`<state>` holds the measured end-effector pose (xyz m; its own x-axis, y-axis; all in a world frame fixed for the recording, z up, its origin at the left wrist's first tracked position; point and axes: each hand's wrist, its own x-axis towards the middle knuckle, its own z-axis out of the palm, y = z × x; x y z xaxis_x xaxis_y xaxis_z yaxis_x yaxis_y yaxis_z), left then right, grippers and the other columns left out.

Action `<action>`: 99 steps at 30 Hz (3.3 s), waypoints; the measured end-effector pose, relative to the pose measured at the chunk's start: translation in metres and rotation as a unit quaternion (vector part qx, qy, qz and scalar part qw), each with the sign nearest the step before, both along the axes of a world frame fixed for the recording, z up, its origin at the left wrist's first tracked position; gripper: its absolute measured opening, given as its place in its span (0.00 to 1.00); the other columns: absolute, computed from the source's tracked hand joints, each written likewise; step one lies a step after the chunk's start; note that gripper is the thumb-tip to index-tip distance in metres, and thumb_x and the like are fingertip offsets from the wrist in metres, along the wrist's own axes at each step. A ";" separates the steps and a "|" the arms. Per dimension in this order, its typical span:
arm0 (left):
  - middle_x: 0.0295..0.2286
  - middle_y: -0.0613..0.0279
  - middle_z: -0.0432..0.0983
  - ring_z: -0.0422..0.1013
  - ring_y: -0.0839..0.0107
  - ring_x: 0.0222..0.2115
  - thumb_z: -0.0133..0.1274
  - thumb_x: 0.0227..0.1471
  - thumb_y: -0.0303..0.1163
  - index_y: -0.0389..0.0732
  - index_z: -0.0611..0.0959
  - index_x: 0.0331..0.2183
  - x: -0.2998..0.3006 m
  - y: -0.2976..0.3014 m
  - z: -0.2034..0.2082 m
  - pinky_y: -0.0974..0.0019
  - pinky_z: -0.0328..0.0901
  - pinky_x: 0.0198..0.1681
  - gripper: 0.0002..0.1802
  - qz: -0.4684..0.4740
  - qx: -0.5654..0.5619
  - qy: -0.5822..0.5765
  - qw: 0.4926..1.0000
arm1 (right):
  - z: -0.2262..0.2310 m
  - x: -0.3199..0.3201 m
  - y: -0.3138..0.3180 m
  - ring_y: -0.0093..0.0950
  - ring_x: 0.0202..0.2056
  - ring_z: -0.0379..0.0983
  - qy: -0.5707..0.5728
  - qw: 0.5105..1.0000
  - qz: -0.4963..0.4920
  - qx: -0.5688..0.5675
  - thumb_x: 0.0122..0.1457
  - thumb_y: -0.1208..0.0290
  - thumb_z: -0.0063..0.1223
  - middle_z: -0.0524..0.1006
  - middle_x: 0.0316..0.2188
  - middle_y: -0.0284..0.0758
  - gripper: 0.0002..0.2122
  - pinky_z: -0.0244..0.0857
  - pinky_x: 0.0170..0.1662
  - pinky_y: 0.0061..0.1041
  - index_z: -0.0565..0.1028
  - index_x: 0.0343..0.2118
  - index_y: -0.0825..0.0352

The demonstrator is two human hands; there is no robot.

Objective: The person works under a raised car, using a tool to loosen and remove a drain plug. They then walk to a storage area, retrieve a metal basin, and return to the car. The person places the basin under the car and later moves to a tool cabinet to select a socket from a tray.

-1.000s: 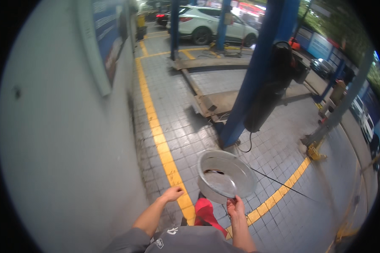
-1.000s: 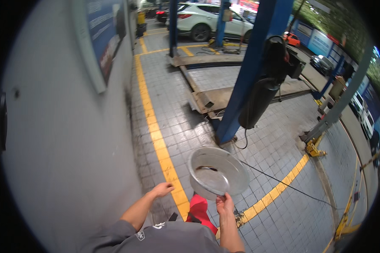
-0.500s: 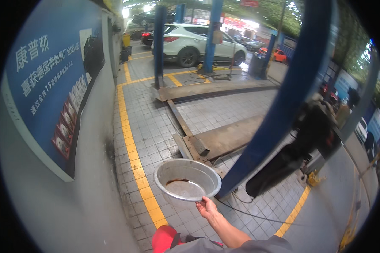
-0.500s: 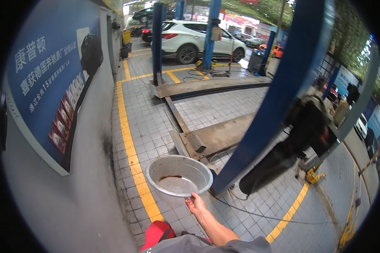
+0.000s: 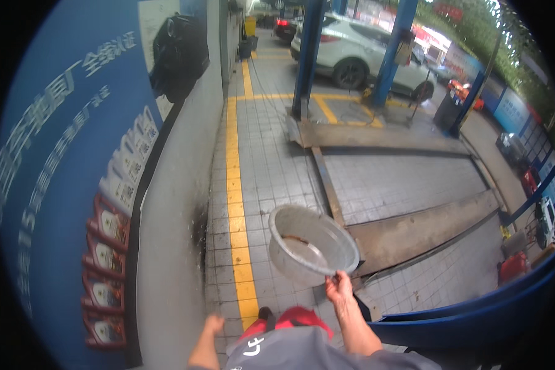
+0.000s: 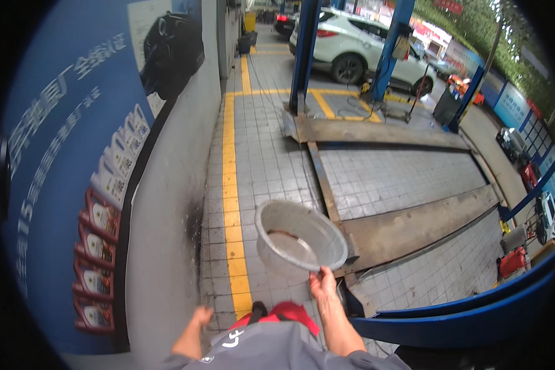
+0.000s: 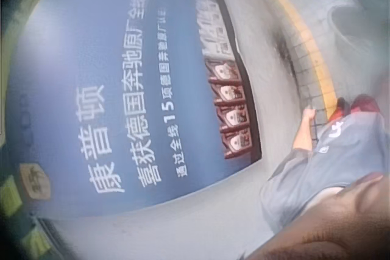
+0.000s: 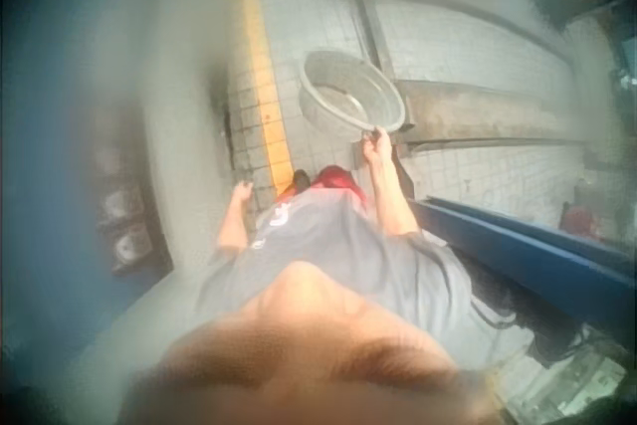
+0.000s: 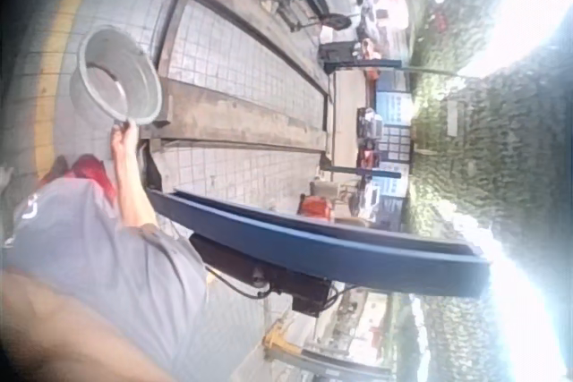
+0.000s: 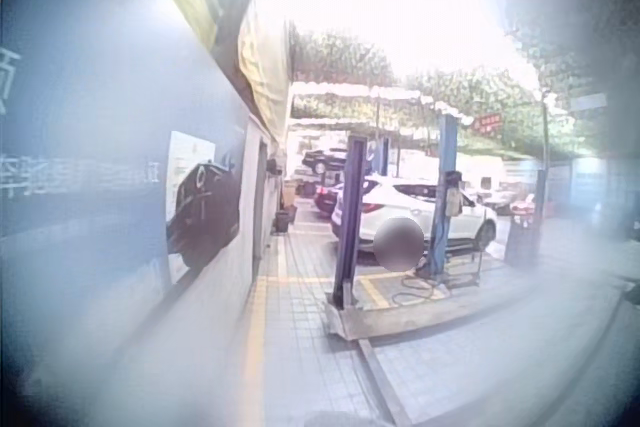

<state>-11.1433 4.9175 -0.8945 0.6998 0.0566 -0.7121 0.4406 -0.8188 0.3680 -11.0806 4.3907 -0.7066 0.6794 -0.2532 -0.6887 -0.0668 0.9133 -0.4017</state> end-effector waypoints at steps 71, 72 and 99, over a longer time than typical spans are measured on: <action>0.46 0.46 0.77 0.73 0.53 0.47 0.46 0.59 0.48 0.37 0.76 0.50 2.423 -0.084 0.077 0.55 0.66 0.50 0.26 0.166 -0.079 -0.090 0.979 | 0.046 2.493 0.045 0.35 0.26 0.78 0.010 0.973 0.232 -0.011 0.62 0.67 0.48 0.77 0.29 0.42 0.10 0.76 0.26 0.22 0.71 0.36 0.72; 0.43 0.48 0.78 0.74 0.54 0.45 0.47 0.59 0.47 0.38 0.78 0.48 2.471 -0.078 0.099 0.57 0.67 0.49 0.24 0.201 -0.115 -0.129 0.964 | 0.047 2.519 0.057 0.35 0.26 0.78 0.007 0.971 0.240 -0.004 0.62 0.67 0.48 0.77 0.29 0.42 0.11 0.76 0.25 0.22 0.71 0.37 0.72; 0.25 0.56 0.78 0.74 0.66 0.25 0.50 0.50 0.30 0.40 0.83 0.29 2.744 -0.087 -0.046 0.60 0.67 0.26 0.08 0.617 -0.184 0.077 0.761 | -0.022 3.176 0.521 0.32 0.29 0.79 0.046 0.778 0.621 -0.086 0.63 0.64 0.50 0.74 0.30 0.37 0.11 0.71 0.22 0.19 0.69 0.35 0.68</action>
